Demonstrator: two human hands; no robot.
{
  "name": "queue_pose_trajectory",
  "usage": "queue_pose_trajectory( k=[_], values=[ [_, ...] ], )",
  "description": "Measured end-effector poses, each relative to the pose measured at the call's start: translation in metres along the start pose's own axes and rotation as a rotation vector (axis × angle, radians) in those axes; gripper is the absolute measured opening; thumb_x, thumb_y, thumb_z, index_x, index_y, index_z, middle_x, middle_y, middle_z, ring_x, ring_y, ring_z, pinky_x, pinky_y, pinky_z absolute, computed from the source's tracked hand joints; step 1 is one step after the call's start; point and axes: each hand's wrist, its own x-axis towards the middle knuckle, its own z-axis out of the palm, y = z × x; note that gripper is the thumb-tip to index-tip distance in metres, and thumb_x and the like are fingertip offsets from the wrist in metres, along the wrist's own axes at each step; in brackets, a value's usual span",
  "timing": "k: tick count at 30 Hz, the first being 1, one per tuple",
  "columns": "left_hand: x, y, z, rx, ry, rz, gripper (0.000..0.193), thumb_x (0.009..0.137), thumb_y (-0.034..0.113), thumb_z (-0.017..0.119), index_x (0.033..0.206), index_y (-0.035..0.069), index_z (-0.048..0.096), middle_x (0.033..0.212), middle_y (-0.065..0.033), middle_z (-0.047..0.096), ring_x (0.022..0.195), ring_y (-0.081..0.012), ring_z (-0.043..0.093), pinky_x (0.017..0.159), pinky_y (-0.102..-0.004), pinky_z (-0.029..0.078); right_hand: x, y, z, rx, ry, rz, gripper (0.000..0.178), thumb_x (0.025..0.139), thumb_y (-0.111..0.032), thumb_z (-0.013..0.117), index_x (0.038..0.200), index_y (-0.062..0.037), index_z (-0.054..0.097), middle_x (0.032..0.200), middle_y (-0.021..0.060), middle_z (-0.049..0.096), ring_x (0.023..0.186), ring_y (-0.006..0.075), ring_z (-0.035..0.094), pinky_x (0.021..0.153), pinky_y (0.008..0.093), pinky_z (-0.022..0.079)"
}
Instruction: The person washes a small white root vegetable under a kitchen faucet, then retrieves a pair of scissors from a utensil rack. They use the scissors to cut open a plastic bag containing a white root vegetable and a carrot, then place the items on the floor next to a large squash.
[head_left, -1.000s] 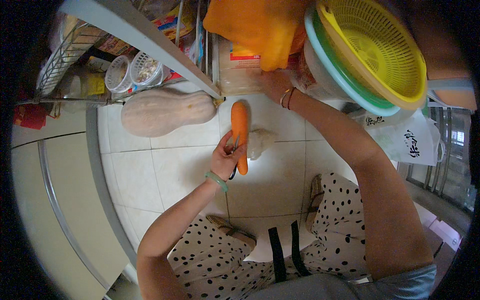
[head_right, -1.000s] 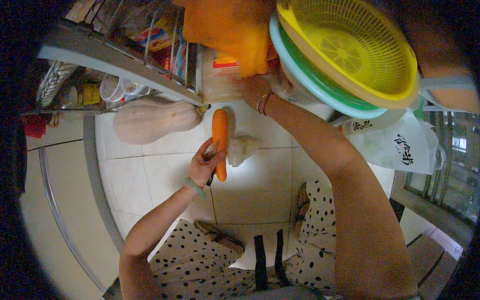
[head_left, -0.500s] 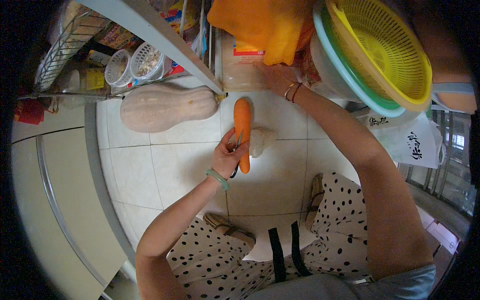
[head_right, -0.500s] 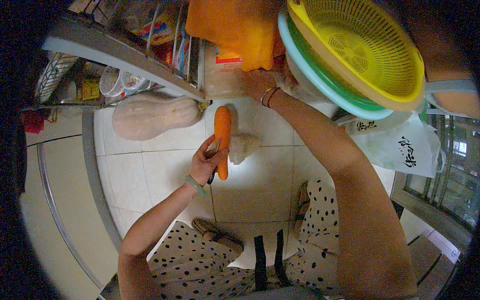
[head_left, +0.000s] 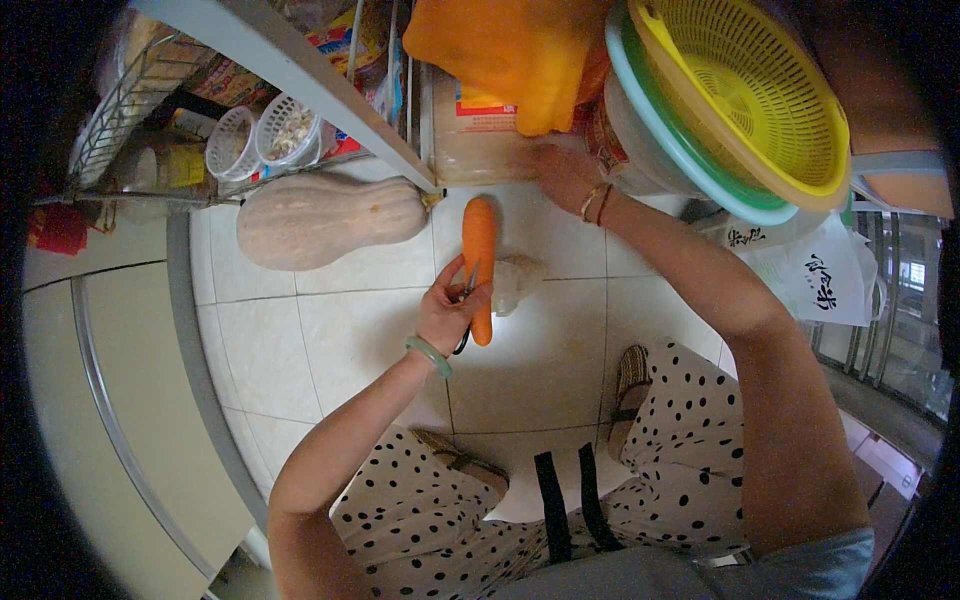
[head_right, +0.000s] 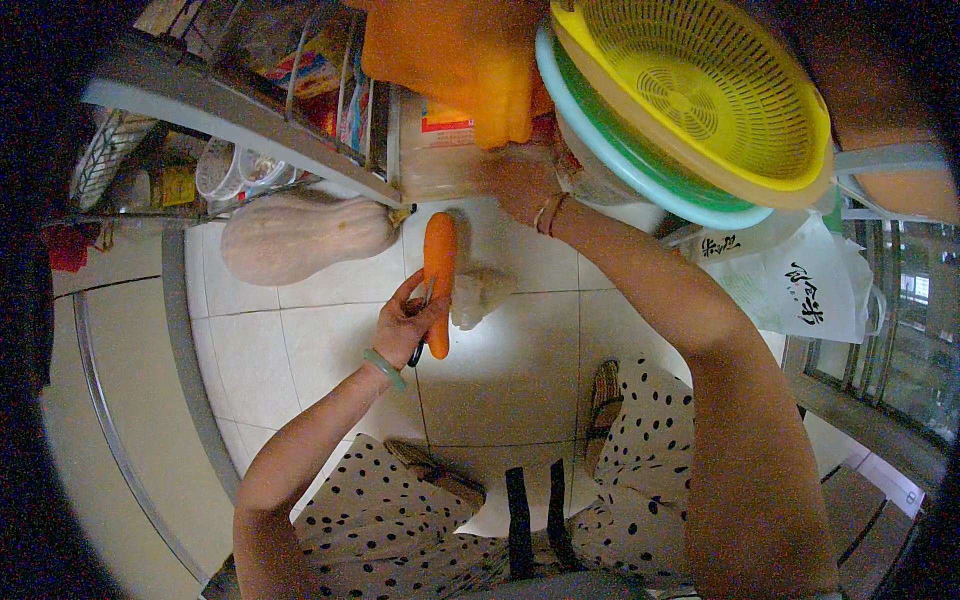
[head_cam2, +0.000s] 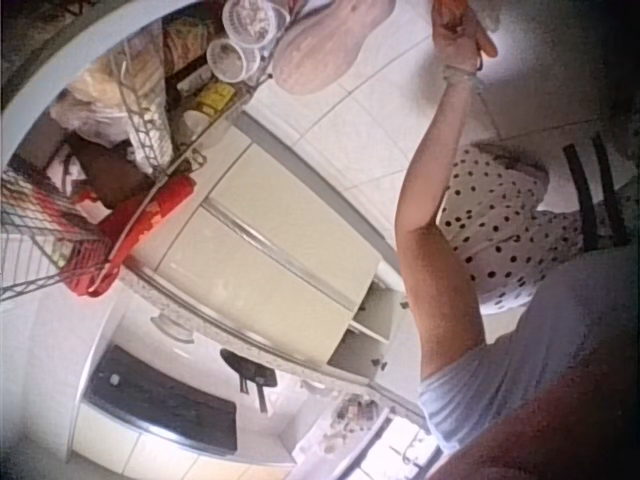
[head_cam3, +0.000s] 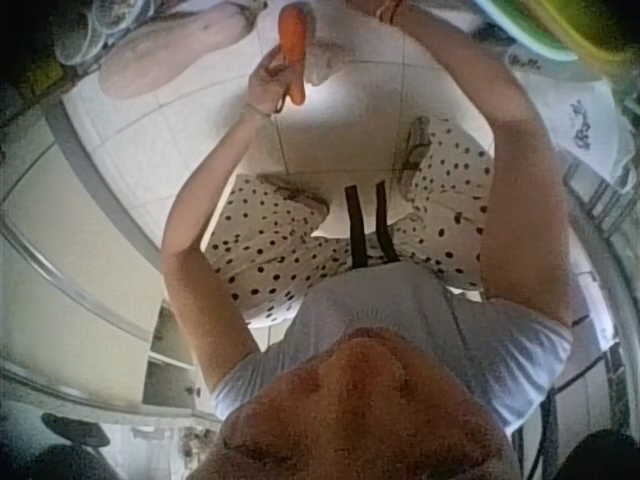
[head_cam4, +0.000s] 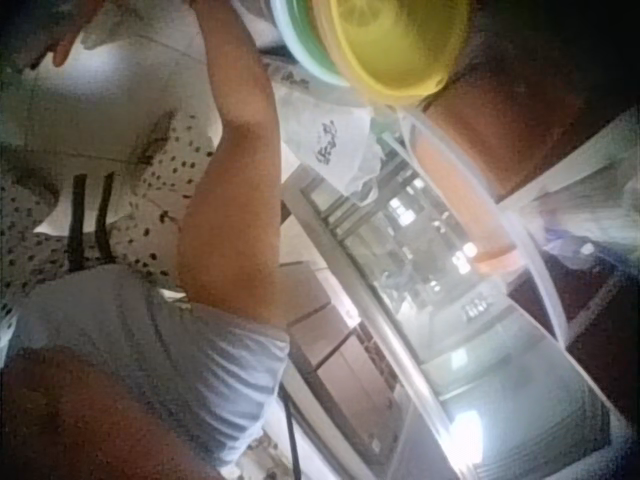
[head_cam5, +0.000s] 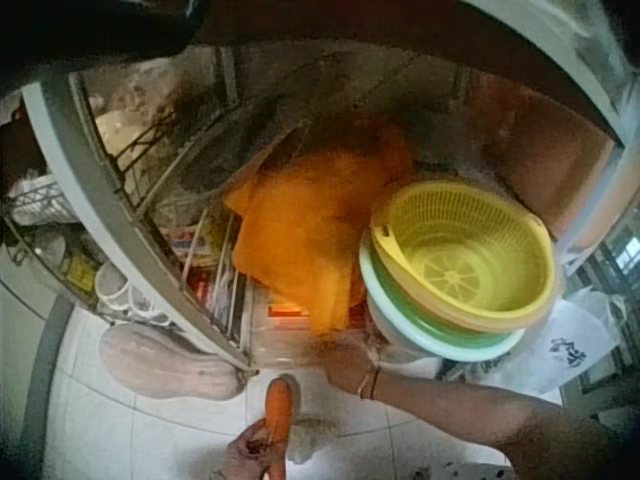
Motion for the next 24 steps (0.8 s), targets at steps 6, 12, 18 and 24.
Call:
queue_pose_trajectory(
  k=[6,12,18,24],
  values=[
    [-0.001,-0.008,-0.001,0.015,-0.031,0.039,0.062,0.082,0.015,0.067,0.134,0.004,0.035,0.089,-0.0054,0.064,0.070,-0.0086,0.058,0.056,-0.0213,0.047,0.009,0.009,0.003,0.027,0.128,0.098,0.045,0.079,-0.003,0.045,0.121,-0.0201,0.051,0.100,0.0133,0.062,0.090,0.0288,0.061,0.076,0.0400,0.049],
    [0.003,-0.015,-0.007,0.041,0.000,0.016,0.059,0.082,0.014,0.066,0.133,0.004,0.037,0.089,-0.0060,0.064,0.072,-0.0103,0.060,0.060,-0.0230,0.050,-0.026,-0.003,0.010,0.086,0.122,-0.023,0.039,0.082,-0.003,0.043,0.117,-0.0142,0.053,0.107,0.0130,0.061,0.097,0.0271,0.059,0.082,0.0408,0.047],
    [0.005,-0.010,-0.007,0.112,0.002,-0.001,0.060,0.082,0.015,0.067,0.132,0.005,0.038,0.085,-0.0039,0.063,0.067,-0.0089,0.058,0.054,-0.0207,0.046,-0.027,0.007,0.014,-0.139,0.184,-0.099,0.055,0.079,-0.003,0.045,0.129,-0.0250,0.044,0.102,0.0131,0.062,0.088,0.0277,0.062,0.073,0.0380,0.049],
    [0.000,-0.010,0.000,0.014,-0.020,-0.050,0.061,0.082,0.017,0.067,0.134,0.005,0.037,0.083,-0.0024,0.062,0.065,-0.0081,0.056,0.053,-0.0203,0.045,0.000,0.020,0.030,0.195,0.237,0.008,0.055,0.080,-0.002,0.043,0.129,-0.0253,0.045,0.097,0.0160,0.062,0.086,0.0296,0.062,0.074,0.0415,0.048]
  ],
)
